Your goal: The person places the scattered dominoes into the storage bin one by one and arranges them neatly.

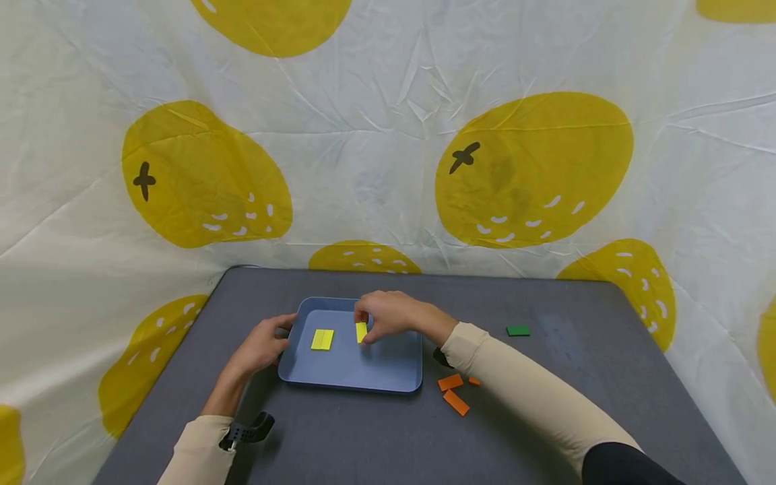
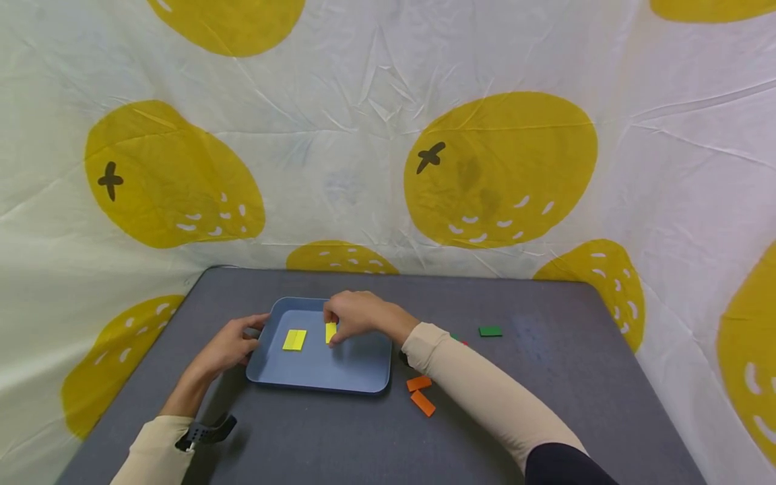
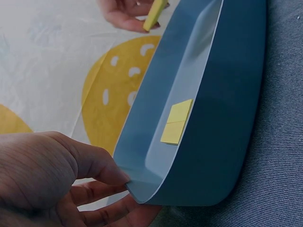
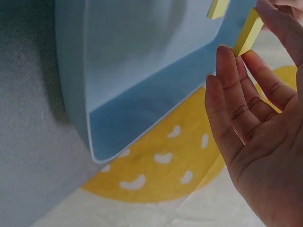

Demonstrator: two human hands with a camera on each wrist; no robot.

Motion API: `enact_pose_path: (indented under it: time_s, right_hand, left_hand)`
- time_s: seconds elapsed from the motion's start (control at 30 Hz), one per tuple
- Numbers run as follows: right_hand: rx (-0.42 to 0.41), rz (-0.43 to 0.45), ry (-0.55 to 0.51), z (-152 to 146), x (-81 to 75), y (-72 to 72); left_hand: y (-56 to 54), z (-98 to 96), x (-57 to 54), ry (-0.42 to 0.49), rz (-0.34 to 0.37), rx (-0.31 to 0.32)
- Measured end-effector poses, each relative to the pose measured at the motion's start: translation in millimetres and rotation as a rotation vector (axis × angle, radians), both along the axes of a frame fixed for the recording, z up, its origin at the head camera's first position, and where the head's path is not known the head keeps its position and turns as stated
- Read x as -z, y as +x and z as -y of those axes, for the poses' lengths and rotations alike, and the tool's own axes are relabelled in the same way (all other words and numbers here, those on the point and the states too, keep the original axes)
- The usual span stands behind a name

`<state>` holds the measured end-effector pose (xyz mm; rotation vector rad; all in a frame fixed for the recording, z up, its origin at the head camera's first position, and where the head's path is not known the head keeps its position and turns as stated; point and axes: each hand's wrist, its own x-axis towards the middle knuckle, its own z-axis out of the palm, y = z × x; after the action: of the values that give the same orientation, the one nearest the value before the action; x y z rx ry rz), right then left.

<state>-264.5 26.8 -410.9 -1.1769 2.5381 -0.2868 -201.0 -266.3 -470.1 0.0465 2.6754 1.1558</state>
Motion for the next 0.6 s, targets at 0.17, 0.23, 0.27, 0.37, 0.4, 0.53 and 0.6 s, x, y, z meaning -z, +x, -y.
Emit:
enact_pose_path:
  time_s: [0.17,0.23,0.27,0.37,0.4,0.53,0.6]
  right_hand:
    - [-0.006,-0.009,0.039,14.8,4.1,-4.2]
    - [-0.008,-0.015,0.045,19.9,5.6,-5.4]
    - [-0.008,-0.016,0.046,22.3,6.9,-6.2]
    - [-0.010,-0.017,0.049,28.5,10.1,-7.8]
    - [-0.009,-0.015,0.052,30.6,11.5,-8.5]
    - [-0.007,-0.011,0.071,38.8,16.8,-10.0]
    - [-0.004,-0.014,0.084,43.3,19.6,-10.3]
  left_hand:
    - [-1.4,1.6,-0.9,0.015,0.012,0.002]
    - [-1.8,2.1,-0.9,0.011,0.011,0.003]
    - [-1.8,2.1,-1.0,0.009,0.010,0.002]
    - [-2.1,2.5,-0.7,0.007,0.008,0.000]
    - [-2.2,2.6,-0.6,0.007,0.009,0.001]
    - [-2.2,2.6,-1.3,0.014,0.009,0.001]
    - [-1.9,2.5,-1.7,0.016,0.008,0.002]
